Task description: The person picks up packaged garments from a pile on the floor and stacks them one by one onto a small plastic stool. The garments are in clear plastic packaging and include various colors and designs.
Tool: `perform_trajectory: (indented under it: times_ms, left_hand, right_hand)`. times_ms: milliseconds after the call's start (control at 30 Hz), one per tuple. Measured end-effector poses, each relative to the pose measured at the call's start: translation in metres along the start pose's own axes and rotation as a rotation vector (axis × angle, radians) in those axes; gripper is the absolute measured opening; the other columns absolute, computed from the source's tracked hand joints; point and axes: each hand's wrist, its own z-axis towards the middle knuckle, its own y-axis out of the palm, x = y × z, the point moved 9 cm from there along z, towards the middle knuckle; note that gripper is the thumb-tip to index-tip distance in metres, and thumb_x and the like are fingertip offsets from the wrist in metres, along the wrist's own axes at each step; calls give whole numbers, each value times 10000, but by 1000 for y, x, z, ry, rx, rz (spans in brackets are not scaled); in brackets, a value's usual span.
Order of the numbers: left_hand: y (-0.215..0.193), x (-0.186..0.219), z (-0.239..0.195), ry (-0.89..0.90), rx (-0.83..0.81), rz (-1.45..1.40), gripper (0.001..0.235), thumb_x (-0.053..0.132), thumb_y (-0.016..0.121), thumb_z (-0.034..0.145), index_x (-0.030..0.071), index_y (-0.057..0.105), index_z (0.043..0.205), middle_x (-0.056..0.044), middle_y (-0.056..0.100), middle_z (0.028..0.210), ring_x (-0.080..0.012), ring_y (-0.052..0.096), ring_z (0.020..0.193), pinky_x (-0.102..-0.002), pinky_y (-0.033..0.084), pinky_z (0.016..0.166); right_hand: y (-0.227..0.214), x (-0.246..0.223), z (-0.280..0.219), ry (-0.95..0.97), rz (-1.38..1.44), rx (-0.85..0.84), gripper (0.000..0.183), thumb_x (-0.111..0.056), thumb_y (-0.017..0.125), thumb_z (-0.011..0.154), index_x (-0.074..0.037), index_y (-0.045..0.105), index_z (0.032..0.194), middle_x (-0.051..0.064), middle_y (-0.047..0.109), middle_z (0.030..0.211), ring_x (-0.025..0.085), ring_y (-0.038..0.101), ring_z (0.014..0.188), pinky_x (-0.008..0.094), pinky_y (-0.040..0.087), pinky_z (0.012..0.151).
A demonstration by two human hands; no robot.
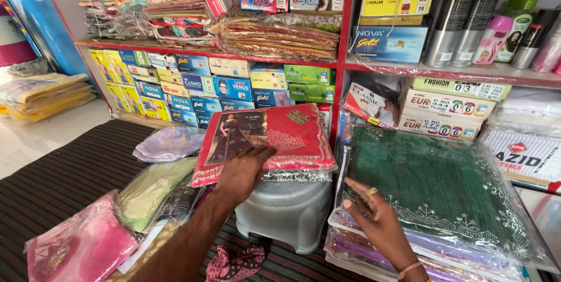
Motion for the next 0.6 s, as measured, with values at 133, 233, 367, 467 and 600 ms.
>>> perform_trajectory:
  times_ms: [133,233,367,467,600]
  left_hand:
    - [-37,20,5,6,273,-141,454,57,651,887,75,603,1338,-170,638,1365,-389,611,1217,-469,489,1024]
    - [-54,53,10,22,408,-179,498,-6,623,846,52,607,1341,-182,658,1322,-390,626,1193,-469,495,1017]
    - [-49,119,29,189,519,-242,603,-24,602,759,40,610,1358,-186,662,1305,-388,626,1190,-477,498,1012]
    - [-27,187,45,440,565,-210,522,37,621,827,61,607,1348,-147,669,1335,-339,637,1215,-475,512,1046]
    - [29,266,63,539,457,-151,474,87,647,840,95,627,1314,-104,679,1245,-280,661,1112,-422,549,927]
  right_hand:
    - [-11,5,2,125,196,24,629,-294,623,925,-63,465,1488,158,563,1519,279,538,1403,388,432,1142]
    - [-27,-2,-4,230,443,83,661,-382,540,934,-126,382,1522,172,517,1539,339,552,1393,444,450,1139]
    - [-47,-49,-13,-20,1048,-39,589,-463,496,1053,-106,358,1502,300,400,1583,490,443,1433,617,356,1158]
    - [-81,-87,-30,-279,1392,-171,606,-434,505,1128,10,366,1515,337,394,1489,562,338,1465,706,269,1199]
    - [-146,-86,-62,-394,1435,-96,640,-389,538,1099,76,405,1519,330,476,1564,485,368,1458,680,280,1158]
